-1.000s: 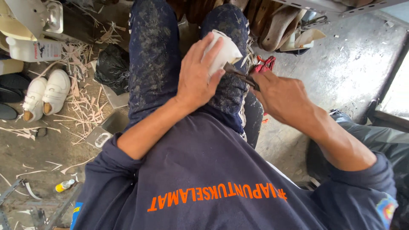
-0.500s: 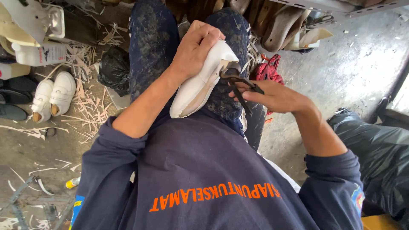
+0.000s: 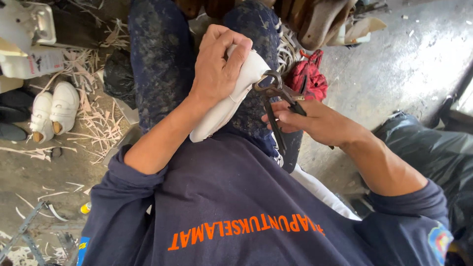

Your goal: Lasting a shoe by pulling leather over a last and securing it with tools

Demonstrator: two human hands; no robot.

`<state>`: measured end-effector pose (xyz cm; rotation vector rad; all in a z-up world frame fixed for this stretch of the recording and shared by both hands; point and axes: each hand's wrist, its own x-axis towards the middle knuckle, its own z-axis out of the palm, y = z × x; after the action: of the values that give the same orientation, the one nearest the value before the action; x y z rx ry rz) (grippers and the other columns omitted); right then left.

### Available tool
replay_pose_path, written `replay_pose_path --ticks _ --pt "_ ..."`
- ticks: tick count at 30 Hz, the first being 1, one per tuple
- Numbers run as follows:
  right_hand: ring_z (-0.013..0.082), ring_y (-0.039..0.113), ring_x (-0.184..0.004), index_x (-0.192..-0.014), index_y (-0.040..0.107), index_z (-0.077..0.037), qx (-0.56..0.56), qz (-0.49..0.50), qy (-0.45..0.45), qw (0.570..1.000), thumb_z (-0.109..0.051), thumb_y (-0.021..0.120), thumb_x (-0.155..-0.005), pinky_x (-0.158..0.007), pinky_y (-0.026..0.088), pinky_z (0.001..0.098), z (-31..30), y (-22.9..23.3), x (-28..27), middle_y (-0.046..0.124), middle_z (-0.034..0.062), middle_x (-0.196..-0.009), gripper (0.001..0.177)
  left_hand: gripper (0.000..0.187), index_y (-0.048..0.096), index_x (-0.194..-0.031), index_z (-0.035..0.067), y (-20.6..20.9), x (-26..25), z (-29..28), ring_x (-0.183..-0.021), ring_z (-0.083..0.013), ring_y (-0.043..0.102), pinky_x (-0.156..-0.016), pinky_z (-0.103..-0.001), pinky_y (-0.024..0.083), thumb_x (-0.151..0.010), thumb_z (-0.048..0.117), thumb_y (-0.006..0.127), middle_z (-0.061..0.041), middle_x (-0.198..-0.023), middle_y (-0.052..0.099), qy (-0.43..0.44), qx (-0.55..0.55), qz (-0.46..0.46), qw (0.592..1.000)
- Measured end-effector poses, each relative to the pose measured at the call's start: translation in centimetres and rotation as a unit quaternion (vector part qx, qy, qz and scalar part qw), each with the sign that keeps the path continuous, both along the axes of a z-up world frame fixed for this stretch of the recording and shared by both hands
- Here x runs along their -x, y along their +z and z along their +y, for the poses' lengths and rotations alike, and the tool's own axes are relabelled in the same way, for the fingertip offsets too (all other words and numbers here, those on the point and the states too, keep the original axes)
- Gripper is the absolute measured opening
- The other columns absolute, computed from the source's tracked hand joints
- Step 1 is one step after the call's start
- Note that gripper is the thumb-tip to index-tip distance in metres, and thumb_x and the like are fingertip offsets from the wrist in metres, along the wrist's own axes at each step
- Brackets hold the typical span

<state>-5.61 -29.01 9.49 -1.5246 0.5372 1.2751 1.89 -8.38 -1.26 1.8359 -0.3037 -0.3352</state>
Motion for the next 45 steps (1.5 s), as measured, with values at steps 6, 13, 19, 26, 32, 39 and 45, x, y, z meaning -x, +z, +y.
replay_pose_path --ticks 6,13,19,26,32,39,45 --pt "0.0058 0.056 -0.105 -0.118 0.069 -0.014 -0.078 -0.214 0.167 0.959 -0.041 0.038 -0.106 -0.093 0.043 0.0257 -1.0 1.9 1.1 0.063 -0.0115 -0.113 0.043 0.024 0.071 -0.101 0.018 0.9 1.2 -0.9 -0.098 -0.0249 0.054 -0.084 -0.040 0.046 -0.103 0.037 0.056 -0.004 -0.105 0.055 0.014 -0.092 -0.064 0.994" --pt "0.0220 0.073 -0.075 -0.142 0.050 -0.015 0.146 -0.152 0.239 0.948 -0.033 0.043 -0.104 -0.071 0.052 0.0405 0.6 1.1 1.0 0.078 0.0027 -0.081 0.042 0.029 0.068 -0.097 0.011 0.2 0.2 0.4 -0.086 -0.0185 0.061 -0.076 -0.034 0.046 -0.106 0.030 0.049 -0.003 -0.095 0.063 -0.003 -0.003 -0.047 0.999" --pt "0.0253 0.070 -0.063 -0.131 0.059 -0.001 0.173 -0.387 0.174 0.889 -0.024 0.050 -0.108 -0.064 0.050 0.0438 0.7 -5.4 4.8 0.070 0.0087 -0.079 0.034 0.038 0.069 -0.095 0.008 -0.7 -0.8 1.5 -0.087 -0.0184 0.066 -0.078 -0.033 0.048 -0.107 0.036 0.045 -0.005 -0.097 0.064 -0.003 0.036 0.001 0.999" --pt "0.0253 0.059 -0.060 -0.111 0.055 -0.012 0.141 -0.172 0.237 0.946 -0.029 0.043 -0.108 -0.063 0.044 0.0440 0.0 -0.1 2.1 0.061 0.0094 -0.072 0.021 0.028 0.061 -0.091 0.008 0.2 0.6 0.5 -0.081 -0.0180 0.056 -0.072 -0.035 0.045 -0.108 0.028 0.050 -0.003 -0.093 0.057 0.010 0.012 -0.047 0.999" --pt "0.0206 0.082 -0.082 -0.125 0.052 -0.011 0.161 -0.147 0.295 0.930 -0.031 0.041 -0.105 -0.080 0.056 0.0438 1.3 2.3 0.3 0.083 0.0006 -0.088 0.031 0.031 0.066 -0.098 0.007 0.0 1.0 0.1 -0.088 -0.0236 0.057 -0.077 -0.039 0.046 -0.109 0.030 0.048 -0.006 -0.098 0.058 0.013 -0.055 -0.090 0.994" --pt "0.0196 0.072 -0.059 -0.119 0.057 -0.007 0.164 -0.284 0.180 0.928 -0.026 0.046 -0.108 -0.061 0.053 0.0372 2.3 -3.9 4.1 0.073 -0.0029 -0.069 0.025 0.036 0.063 -0.086 0.012 -0.5 -0.7 1.6 -0.075 -0.0126 0.057 -0.071 -0.032 0.046 -0.107 0.037 0.049 -0.001 -0.092 0.058 0.021 0.000 0.014 1.000" --pt "0.0157 0.075 -0.067 -0.138 0.055 -0.003 0.208 -0.394 0.121 0.887 -0.026 0.050 -0.109 -0.064 0.057 0.0356 3.6 -6.1 6.3 0.077 -0.0010 -0.082 0.037 0.031 0.069 -0.090 0.009 -0.7 -1.1 2.1 -0.080 -0.0152 0.061 -0.073 -0.032 0.047 -0.105 0.031 0.053 -0.003 -0.090 0.062 0.025 0.022 0.025 0.999"
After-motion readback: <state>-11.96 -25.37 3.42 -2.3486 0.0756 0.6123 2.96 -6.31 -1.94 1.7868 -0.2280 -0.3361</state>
